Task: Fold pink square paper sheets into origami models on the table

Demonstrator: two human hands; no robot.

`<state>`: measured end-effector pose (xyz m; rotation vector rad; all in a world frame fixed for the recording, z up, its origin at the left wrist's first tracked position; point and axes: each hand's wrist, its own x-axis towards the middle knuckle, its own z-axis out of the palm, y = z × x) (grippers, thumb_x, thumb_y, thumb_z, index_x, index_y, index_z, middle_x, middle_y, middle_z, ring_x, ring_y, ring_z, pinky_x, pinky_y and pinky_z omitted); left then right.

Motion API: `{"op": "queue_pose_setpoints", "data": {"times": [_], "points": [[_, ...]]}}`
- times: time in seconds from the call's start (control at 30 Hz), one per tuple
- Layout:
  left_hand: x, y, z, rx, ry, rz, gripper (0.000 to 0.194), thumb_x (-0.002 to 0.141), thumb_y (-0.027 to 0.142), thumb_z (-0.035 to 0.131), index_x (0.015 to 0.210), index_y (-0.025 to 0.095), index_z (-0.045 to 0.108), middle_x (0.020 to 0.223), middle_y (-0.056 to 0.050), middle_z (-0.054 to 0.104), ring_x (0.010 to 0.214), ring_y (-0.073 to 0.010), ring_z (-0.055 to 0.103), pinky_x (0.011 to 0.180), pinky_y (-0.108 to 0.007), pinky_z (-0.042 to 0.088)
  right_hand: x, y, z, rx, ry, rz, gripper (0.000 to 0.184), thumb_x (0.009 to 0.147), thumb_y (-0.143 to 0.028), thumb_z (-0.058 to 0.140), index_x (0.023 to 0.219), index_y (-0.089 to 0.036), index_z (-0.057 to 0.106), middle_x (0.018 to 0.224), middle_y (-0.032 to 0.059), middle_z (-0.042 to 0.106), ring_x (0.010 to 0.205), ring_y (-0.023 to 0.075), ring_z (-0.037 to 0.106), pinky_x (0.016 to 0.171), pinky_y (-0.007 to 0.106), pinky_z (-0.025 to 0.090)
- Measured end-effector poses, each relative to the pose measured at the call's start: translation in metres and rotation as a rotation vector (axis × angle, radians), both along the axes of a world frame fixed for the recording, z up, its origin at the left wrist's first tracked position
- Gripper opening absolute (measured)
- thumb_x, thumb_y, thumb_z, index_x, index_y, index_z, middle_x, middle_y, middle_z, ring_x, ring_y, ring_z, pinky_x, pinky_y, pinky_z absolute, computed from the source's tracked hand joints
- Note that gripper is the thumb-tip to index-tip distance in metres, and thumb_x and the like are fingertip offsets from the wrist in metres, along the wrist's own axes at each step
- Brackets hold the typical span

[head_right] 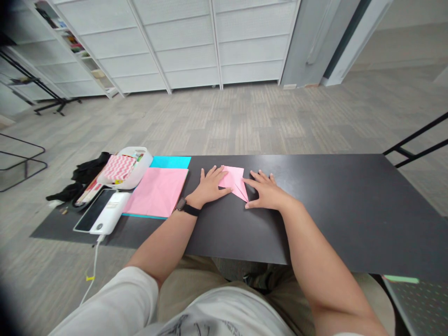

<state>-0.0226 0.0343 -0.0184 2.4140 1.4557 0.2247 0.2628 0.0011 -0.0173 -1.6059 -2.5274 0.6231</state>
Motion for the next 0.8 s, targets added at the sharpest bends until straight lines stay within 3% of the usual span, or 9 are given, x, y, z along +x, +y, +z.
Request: {"op": "queue_pose_setpoints", "data": {"times": [0.2,0.37,0.5,0.63,0.8], "points": [[0.002,0.002,-0.007,0.028,-0.072,0.020,0.066,0.099,0.063,0.060,0.155,0.030,0.056,0.174,-0.011,0.039,0.163,-0.0411,0.026,0.130,-0.076,0.000,-0.010,0.004,-0.005,0.199,0.102,-0.167,0.054,0.099,-0.057,0.060,0.147,-0.032,0.066,0.165,0.0126,0.050,0.158,0.0411,0.037,0.128,0.075,0.019],[0.005,-0.001,-0.004,0.058,-0.107,-0.029,0.040,0.104,0.046,0.057,0.139,0.035,0.071,0.158,-0.007,0.055,0.158,-0.0356,0.036,0.132,-0.073,0.001,-0.021,0.008,-0.017,0.262,0.127,-0.273,0.039,0.098,-0.051,0.062,0.126,-0.029,0.077,0.149,0.0139,0.061,0.144,0.0395,0.052,0.124,0.078,0.024],[0.006,-0.003,0.000,0.052,-0.136,-0.069,0.035,0.102,0.040,0.061,0.134,0.036,0.074,0.152,-0.005,0.058,0.154,-0.0321,0.040,0.133,-0.070,0.000,-0.022,0.011,-0.024,0.295,0.234,-0.347,0.020,0.091,-0.041,0.068,0.102,-0.030,0.079,0.136,0.0098,0.064,0.134,0.0353,0.058,0.122,0.079,0.025],[0.006,-0.001,0.000,0.073,-0.205,-0.031,0.046,0.100,0.038,0.064,0.146,0.033,0.064,0.157,-0.007,0.055,0.152,-0.0293,0.044,0.135,-0.065,0.008,-0.021,0.013,-0.023,0.290,0.315,-0.418,0.015,0.088,-0.039,0.068,0.090,-0.027,0.077,0.130,0.0089,0.063,0.130,0.0335,0.059,0.124,0.077,0.021],[0.005,0.004,-0.003,0.127,-0.437,0.193,0.081,0.098,0.041,0.067,0.168,0.021,0.032,0.157,-0.015,0.057,0.150,-0.0309,0.049,0.132,-0.057,0.026,-0.020,0.014,-0.012,0.294,0.488,-0.448,0.016,0.089,-0.041,0.068,0.084,-0.027,0.075,0.126,0.0108,0.065,0.126,0.0317,0.062,0.119,0.057,0.042]]}}
